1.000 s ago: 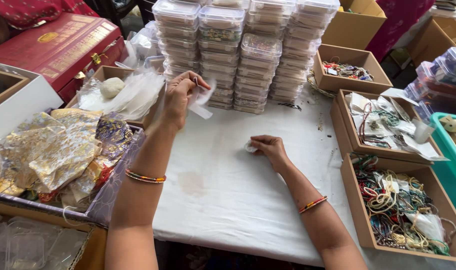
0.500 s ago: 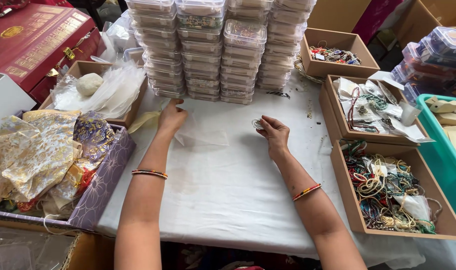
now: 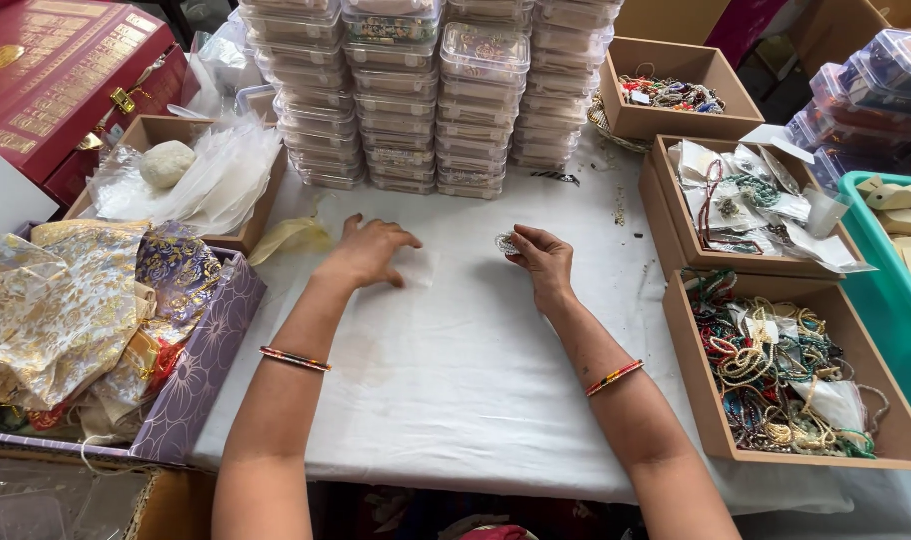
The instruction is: The person folds a small piece of patterned fabric, places it into a clear plastic container, and stacks it with others. They then pick up a beaded necklace, coil it, place it into a small plastic bag, and wrap it in fabric before placing it into another container. Finally, they handle a tangled string of beads, separating and coiling it.
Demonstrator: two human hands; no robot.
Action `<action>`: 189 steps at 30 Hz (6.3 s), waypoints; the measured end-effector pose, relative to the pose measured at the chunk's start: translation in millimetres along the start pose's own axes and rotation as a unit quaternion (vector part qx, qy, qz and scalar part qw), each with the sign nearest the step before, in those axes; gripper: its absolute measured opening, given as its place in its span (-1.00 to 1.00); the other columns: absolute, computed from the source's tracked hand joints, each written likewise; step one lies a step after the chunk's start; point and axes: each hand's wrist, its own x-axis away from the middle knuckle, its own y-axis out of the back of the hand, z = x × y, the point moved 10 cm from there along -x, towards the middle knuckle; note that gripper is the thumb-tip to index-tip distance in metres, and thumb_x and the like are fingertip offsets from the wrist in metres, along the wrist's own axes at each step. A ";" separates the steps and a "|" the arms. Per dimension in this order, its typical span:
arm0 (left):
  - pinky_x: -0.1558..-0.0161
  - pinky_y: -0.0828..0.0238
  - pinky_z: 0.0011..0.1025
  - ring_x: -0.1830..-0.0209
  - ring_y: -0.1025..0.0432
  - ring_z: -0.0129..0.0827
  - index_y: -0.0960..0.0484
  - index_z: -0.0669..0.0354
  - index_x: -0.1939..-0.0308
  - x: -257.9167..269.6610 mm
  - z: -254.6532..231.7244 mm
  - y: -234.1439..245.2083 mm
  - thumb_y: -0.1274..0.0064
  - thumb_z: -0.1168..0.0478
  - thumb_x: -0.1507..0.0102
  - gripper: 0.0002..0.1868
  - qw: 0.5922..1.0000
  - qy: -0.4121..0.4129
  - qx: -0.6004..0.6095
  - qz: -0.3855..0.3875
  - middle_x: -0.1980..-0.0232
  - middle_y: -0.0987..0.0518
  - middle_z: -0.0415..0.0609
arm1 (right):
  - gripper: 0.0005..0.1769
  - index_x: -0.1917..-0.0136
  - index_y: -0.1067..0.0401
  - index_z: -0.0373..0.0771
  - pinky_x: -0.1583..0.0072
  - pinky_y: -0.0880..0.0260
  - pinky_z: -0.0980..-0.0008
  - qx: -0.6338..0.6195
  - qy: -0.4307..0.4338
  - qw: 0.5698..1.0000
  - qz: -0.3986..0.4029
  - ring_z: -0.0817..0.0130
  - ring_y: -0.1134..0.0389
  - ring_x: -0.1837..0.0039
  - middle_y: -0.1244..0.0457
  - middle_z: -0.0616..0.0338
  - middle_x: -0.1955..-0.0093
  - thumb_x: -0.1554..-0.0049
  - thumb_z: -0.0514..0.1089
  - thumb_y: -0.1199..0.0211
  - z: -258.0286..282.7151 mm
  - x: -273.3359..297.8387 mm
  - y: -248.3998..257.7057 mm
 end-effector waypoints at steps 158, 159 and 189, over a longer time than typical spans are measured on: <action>-0.16 -0.39 -0.27 0.13 -0.61 -0.38 -0.56 0.01 -0.05 -8.9 -76.6 -15.2 -0.11 0.21 -0.27 -0.74 0.941 -0.073 0.218 -0.250 0.20 -0.70 -0.26 | -0.36 0.03 -0.37 -0.11 -0.60 0.18 -0.18 0.548 0.335 0.755 0.130 0.03 0.02 -0.64 -0.13 0.04 -0.54 0.16 0.23 -0.62 65.6 62.1 -76.1; -0.17 -0.37 -0.25 0.04 -0.59 -0.35 -0.55 0.00 -0.06 -5.0 -81.5 -8.6 -0.15 0.14 -0.23 -0.67 0.937 -0.097 0.217 -0.257 0.10 -0.69 -0.21 | -0.39 0.10 -0.41 -0.13 -0.57 0.29 -0.25 0.585 0.294 0.748 0.107 -0.01 0.09 -0.63 -0.12 -0.01 -0.52 0.17 0.24 -0.64 69.0 60.7 -73.7; -0.38 -0.24 -0.10 -0.12 -0.50 -0.17 -0.49 0.03 -0.35 19.0 -86.2 16.8 0.17 -0.11 -0.48 -0.53 0.892 -0.131 0.165 -0.399 -0.11 -0.64 -0.03 | -0.83 0.16 -0.57 -0.17 -0.26 -0.23 0.13 0.442 0.338 0.825 0.101 0.33 -0.47 0.04 -0.45 0.24 0.14 0.00 -0.18 -0.54 138.4 71.1 -75.1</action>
